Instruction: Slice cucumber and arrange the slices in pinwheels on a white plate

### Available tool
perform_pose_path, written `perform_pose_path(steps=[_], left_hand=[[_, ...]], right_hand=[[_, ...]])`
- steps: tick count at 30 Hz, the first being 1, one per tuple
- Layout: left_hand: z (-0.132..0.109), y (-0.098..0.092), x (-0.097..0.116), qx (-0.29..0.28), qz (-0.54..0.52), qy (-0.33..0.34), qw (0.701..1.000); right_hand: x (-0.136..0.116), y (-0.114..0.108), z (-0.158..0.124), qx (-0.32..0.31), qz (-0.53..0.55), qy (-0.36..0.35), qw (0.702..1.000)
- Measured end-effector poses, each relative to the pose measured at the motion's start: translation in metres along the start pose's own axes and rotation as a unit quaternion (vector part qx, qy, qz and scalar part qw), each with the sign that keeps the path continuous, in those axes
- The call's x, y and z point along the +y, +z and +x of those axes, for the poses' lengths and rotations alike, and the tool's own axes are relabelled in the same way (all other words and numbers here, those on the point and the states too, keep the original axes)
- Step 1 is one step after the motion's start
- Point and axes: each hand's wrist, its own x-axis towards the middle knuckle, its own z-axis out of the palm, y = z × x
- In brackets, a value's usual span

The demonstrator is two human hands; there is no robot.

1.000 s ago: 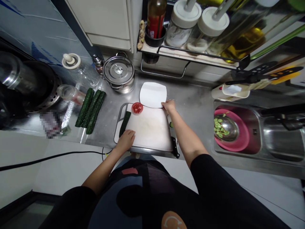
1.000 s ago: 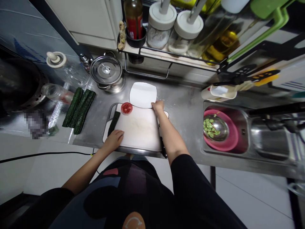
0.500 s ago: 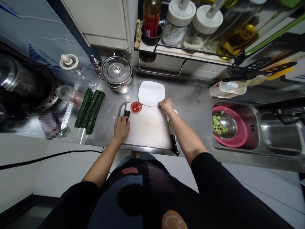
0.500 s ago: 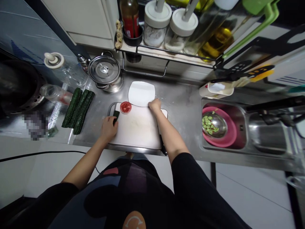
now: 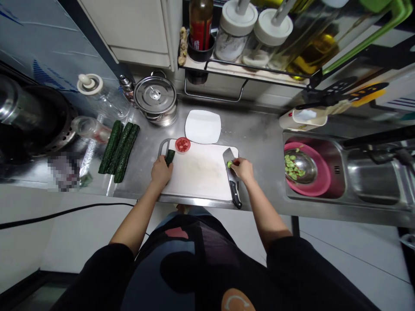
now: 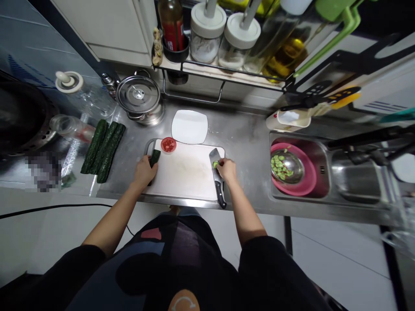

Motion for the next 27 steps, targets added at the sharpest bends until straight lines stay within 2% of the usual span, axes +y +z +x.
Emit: perform_pose_path(steps=[7, 11, 14, 19, 22, 25, 27], left_hand=[[0.002, -0.004, 0.001, -0.037, 0.013, 0.004, 0.999], [0.000, 0.001, -0.002, -0.026, 0.007, 0.037, 0.999], [0.000, 0.004, -0.005, -0.015, 0.000, 0.051, 0.999], [0.001, 0.004, -0.004, -0.018, -0.002, 0.047, 0.999], [0.000, 0.002, -0.003, -0.019, -0.004, 0.039, 0.999], [-0.001, 0.003, -0.003, -0.021, -0.006, 0.038, 0.999], [-0.002, 0.004, -0.003, -0.016, -0.007, 0.043, 0.999]], right_hand=[[-0.013, -0.001, -0.007, -0.016, -0.056, -0.017, 0.998], [-0.022, 0.000, -0.016, -0.010, -0.118, -0.062, 0.991], [-0.029, 0.003, -0.022, -0.019, -0.145, -0.069, 0.987], [-0.023, 0.003, -0.026, -0.020, -0.107, -0.039, 0.993], [-0.013, 0.002, -0.028, 0.015, -0.070, -0.037, 0.997], [-0.013, 0.010, -0.032, 0.073, -0.051, -0.117, 0.989], [-0.019, 0.021, -0.035, 0.088, -0.046, -0.181, 0.978]])
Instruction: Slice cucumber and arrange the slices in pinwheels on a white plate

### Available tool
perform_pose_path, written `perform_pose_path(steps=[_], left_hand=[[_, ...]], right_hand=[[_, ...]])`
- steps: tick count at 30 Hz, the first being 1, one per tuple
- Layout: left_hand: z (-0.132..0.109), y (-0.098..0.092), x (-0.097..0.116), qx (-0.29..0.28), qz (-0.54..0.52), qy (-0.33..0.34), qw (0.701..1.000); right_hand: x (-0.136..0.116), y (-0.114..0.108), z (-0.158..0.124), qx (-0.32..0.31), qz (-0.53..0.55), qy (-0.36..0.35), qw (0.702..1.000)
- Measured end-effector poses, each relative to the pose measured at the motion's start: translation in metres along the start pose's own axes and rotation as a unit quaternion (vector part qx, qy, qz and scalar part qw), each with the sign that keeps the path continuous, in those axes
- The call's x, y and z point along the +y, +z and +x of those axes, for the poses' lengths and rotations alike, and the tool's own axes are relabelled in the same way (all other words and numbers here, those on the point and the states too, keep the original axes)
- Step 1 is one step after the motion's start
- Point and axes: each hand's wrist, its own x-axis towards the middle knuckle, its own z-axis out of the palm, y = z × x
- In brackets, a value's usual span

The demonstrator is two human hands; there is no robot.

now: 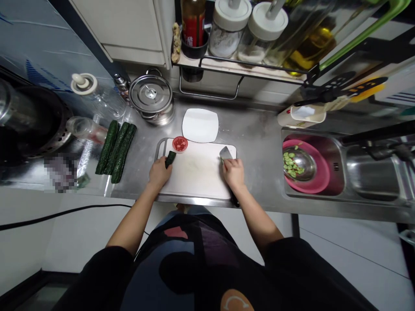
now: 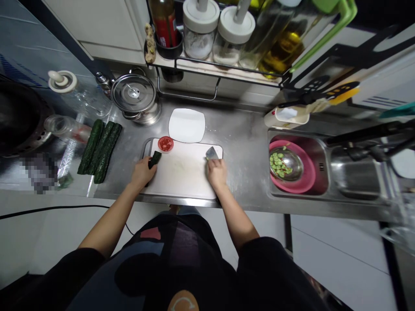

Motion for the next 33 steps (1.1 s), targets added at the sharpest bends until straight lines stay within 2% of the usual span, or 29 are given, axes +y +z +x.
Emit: perform_pose_path(steps=[4, 8, 11, 13, 17, 21, 24, 27, 33], left_hand=[[0.000, 0.003, -0.001, 0.012, 0.000, 0.004, 1.000], [-0.003, 0.003, -0.004, 0.037, 0.001, 0.017, 0.999], [-0.010, 0.007, 0.000, 0.102, -0.007, 0.066, 0.993], [-0.014, 0.014, 0.013, 0.111, -0.019, 0.129, 0.985], [-0.015, 0.043, 0.064, -0.001, -0.035, 0.262, 0.964], [-0.004, 0.069, 0.128, -0.080, -0.013, 0.311, 0.947], [0.004, 0.080, 0.162, -0.111, 0.010, 0.344, 0.932], [0.009, 0.086, 0.177, -0.125, 0.023, 0.369, 0.921], [0.017, 0.092, 0.183, -0.143, 0.042, 0.384, 0.911]], right_hand=[[-0.015, 0.018, -0.001, -0.024, 0.000, -0.032, 0.999], [-0.006, 0.020, -0.015, 0.002, 0.031, -0.027, 0.999], [0.010, 0.018, -0.042, 0.021, 0.035, 0.057, 0.998], [0.017, 0.018, -0.061, 0.006, 0.031, 0.140, 0.990], [0.018, 0.021, -0.082, -0.016, 0.060, 0.209, 0.976], [0.016, 0.022, -0.080, -0.028, 0.080, 0.244, 0.966], [0.020, 0.022, -0.079, -0.028, 0.092, 0.251, 0.963], [0.024, 0.024, -0.083, -0.009, 0.111, 0.241, 0.964], [0.029, 0.022, -0.097, 0.021, 0.133, 0.215, 0.967]])
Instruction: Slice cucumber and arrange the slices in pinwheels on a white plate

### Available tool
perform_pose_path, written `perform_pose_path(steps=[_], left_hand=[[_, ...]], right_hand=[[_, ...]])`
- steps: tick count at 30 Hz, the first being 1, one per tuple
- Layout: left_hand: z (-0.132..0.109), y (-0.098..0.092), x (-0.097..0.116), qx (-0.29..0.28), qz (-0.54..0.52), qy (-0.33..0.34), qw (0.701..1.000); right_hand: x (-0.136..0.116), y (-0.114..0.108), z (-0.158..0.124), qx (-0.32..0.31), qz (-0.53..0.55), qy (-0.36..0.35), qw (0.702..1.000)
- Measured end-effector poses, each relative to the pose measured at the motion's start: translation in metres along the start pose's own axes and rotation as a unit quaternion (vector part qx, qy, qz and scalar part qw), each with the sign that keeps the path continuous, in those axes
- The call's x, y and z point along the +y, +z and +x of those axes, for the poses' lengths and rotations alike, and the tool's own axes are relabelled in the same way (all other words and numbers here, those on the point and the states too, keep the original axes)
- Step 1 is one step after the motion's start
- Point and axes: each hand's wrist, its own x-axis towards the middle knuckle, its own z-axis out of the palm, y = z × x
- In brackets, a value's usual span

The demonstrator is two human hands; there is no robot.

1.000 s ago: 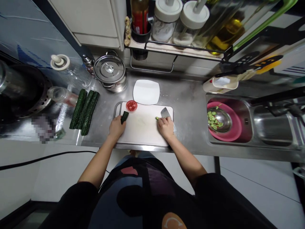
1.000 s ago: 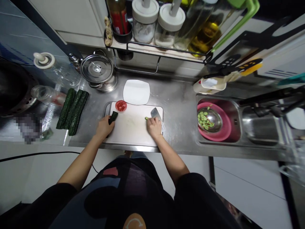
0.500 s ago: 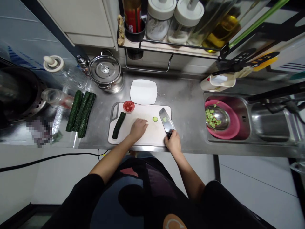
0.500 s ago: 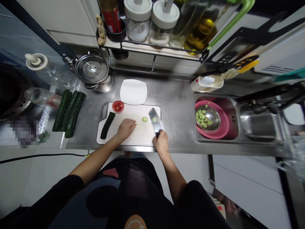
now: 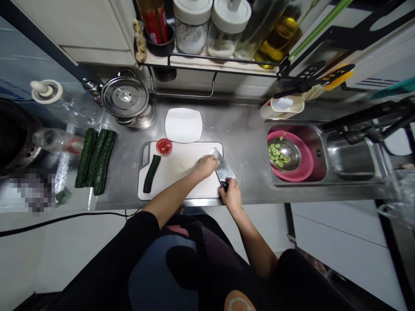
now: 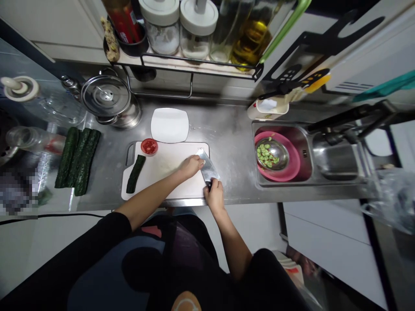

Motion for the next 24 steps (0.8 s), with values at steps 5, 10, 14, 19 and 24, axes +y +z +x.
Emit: perform_pose_path(steps=[5, 10, 14, 19, 24], left_hand=[[0.000, 0.001, -0.006, 0.005, 0.025, 0.035, 0.999], [-0.008, 0.007, -0.010, 0.024, 0.049, 0.076, 0.996], [-0.009, 0.004, -0.009, 0.015, 0.051, 0.090, 0.995], [-0.034, -0.011, -0.022, 0.103, -0.016, 0.057, 0.993], [-0.108, -0.031, -0.071, 0.305, -0.030, -0.182, 0.934]], right_hand=[[0.017, -0.024, -0.014, 0.015, -0.012, 0.005, 1.000], [0.033, -0.056, -0.022, 0.048, -0.007, 0.065, 0.997], [0.023, -0.071, -0.021, 0.019, 0.087, 0.101, 0.991], [0.001, -0.067, -0.024, -0.062, 0.243, 0.129, 0.959], [-0.022, -0.045, -0.030, -0.150, 0.292, 0.074, 0.942]])
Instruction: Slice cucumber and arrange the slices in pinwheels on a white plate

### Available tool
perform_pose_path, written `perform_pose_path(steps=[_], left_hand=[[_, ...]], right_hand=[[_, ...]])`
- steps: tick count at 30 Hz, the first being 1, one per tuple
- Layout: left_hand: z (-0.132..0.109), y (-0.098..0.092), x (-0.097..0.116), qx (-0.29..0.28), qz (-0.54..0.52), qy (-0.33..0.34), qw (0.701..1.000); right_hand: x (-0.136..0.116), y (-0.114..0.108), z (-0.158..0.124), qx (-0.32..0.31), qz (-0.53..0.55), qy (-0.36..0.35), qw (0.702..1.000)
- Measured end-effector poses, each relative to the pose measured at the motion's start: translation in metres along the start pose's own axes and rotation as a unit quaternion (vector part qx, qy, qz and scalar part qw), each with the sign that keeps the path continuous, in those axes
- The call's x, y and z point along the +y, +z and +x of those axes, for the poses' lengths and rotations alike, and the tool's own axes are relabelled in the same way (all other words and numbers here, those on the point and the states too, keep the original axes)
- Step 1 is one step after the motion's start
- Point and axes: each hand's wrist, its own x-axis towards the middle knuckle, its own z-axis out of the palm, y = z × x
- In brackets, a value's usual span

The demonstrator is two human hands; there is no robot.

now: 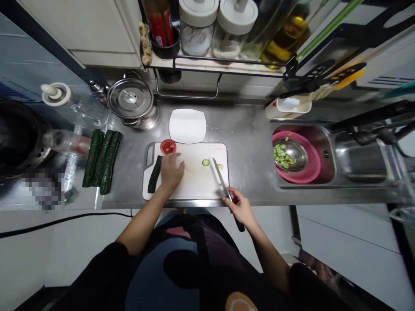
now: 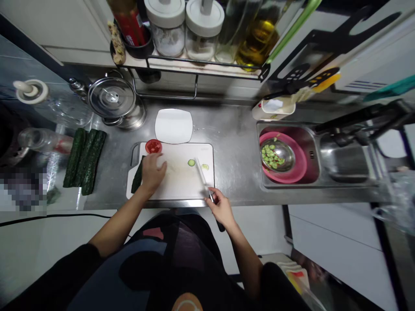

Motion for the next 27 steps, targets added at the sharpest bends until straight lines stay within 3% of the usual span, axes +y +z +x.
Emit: perform_pose_path(steps=[3, 5, 9, 16, 27], left_hand=[[-0.014, -0.021, -0.041, 0.030, 0.054, -0.138, 0.988], [-0.019, -0.025, -0.059, 0.009, 0.064, -0.165, 0.984], [-0.023, -0.023, -0.068, -0.054, 0.047, -0.118, 0.990], [-0.046, -0.019, -0.050, -0.131, 0.041, 0.046, 0.989], [-0.061, -0.008, -0.051, -0.147, 0.032, 0.050, 0.987]], right_hand=[[-0.007, 0.025, 0.003, -0.067, -0.019, -0.049, 0.996], [-0.015, 0.040, 0.005, -0.097, -0.051, -0.083, 0.990], [-0.029, 0.061, 0.010, -0.118, -0.117, -0.153, 0.974], [-0.029, 0.071, 0.017, -0.133, -0.183, -0.173, 0.959], [-0.030, 0.082, 0.024, -0.143, -0.280, -0.166, 0.935]])
